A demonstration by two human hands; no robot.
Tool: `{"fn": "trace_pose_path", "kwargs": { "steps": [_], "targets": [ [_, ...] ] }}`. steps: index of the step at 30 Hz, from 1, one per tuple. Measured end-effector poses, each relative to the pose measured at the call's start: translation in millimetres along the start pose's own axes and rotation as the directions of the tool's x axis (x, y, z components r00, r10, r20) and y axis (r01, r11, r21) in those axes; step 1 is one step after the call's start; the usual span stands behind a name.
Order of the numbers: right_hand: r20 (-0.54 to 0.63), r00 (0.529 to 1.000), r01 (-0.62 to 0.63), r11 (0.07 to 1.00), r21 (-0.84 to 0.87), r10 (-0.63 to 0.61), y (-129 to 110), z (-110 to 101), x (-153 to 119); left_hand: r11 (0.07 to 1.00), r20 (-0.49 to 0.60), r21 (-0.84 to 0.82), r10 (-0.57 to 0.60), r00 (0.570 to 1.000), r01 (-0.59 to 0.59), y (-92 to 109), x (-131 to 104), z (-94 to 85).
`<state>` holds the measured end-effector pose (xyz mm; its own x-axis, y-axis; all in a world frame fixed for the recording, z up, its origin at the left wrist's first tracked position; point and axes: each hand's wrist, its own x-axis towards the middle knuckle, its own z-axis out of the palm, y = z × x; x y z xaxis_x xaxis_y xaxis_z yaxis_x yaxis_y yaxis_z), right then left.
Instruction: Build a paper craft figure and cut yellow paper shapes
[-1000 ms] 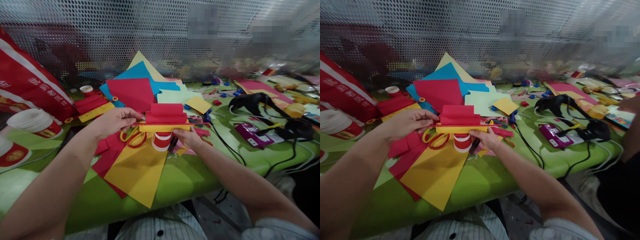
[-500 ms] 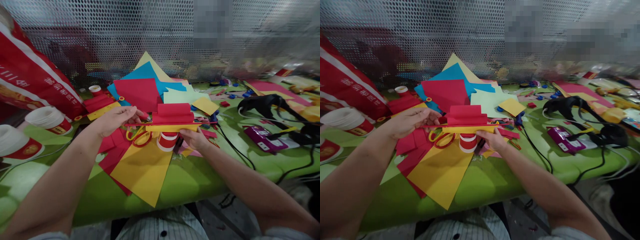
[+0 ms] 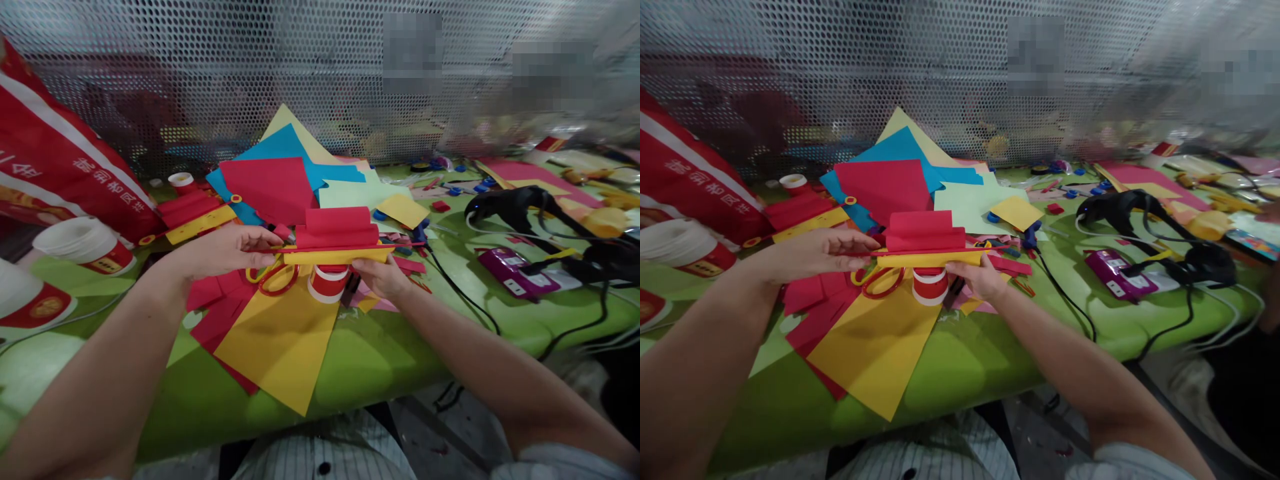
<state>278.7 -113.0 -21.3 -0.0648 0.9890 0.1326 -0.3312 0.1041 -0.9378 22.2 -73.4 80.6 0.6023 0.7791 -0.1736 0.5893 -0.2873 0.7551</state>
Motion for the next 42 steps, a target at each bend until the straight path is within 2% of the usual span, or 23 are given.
{"fn": "trace_pose_path", "kwargs": {
  "steps": [7,10,17,25,30,35,39,41,42],
  "targets": [
    [0.187,0.982,0.034,0.998,-0.052,-0.024,1,-10,1,0.993,0.043,0.115,-0.014,0.999,0.009,2,-2,1.9],
    [0.233,0.972,0.033,0.999,-0.042,-0.023,-1,-9,1,0.985,0.040,0.169,-0.022,0.999,0.015,2,-2,2.4],
    [0.373,0.927,-0.040,0.999,-0.029,0.048,-11,-6,1,0.995,-0.006,0.097,0.015,1.000,-0.014,6,-3,-0.7],
    [0.300,0.954,0.015,1.000,-0.027,-0.006,-22,-23,4,0.982,-0.059,0.189,0.012,0.998,-0.001,10,-5,-1.8],
    [0.211,0.977,0.040,0.998,-0.049,-0.029,-29,-21,3,0.972,-0.129,0.224,0.106,0.986,-0.075,10,-6,-1.7],
    [0.185,0.981,0.071,0.996,-0.060,-0.059,-29,-23,5,0.951,-0.342,0.310,0.113,0.933,-0.001,19,-13,-4.2],
    [0.186,0.975,0.124,0.992,-0.018,-0.119,-34,-26,6,0.953,-0.439,0.299,0.188,0.878,-0.055,20,-18,-5.9],
    [0.187,0.971,0.147,0.989,0.018,-0.148,-38,-28,7,0.958,-0.526,0.268,0.234,0.818,-0.102,17,-18,-6.2],
    [0.184,0.969,0.160,0.987,0.031,-0.163,-40,-30,7,0.957,-0.590,0.260,0.260,0.764,-0.125,15,-18,-6.2]
  ]
}}
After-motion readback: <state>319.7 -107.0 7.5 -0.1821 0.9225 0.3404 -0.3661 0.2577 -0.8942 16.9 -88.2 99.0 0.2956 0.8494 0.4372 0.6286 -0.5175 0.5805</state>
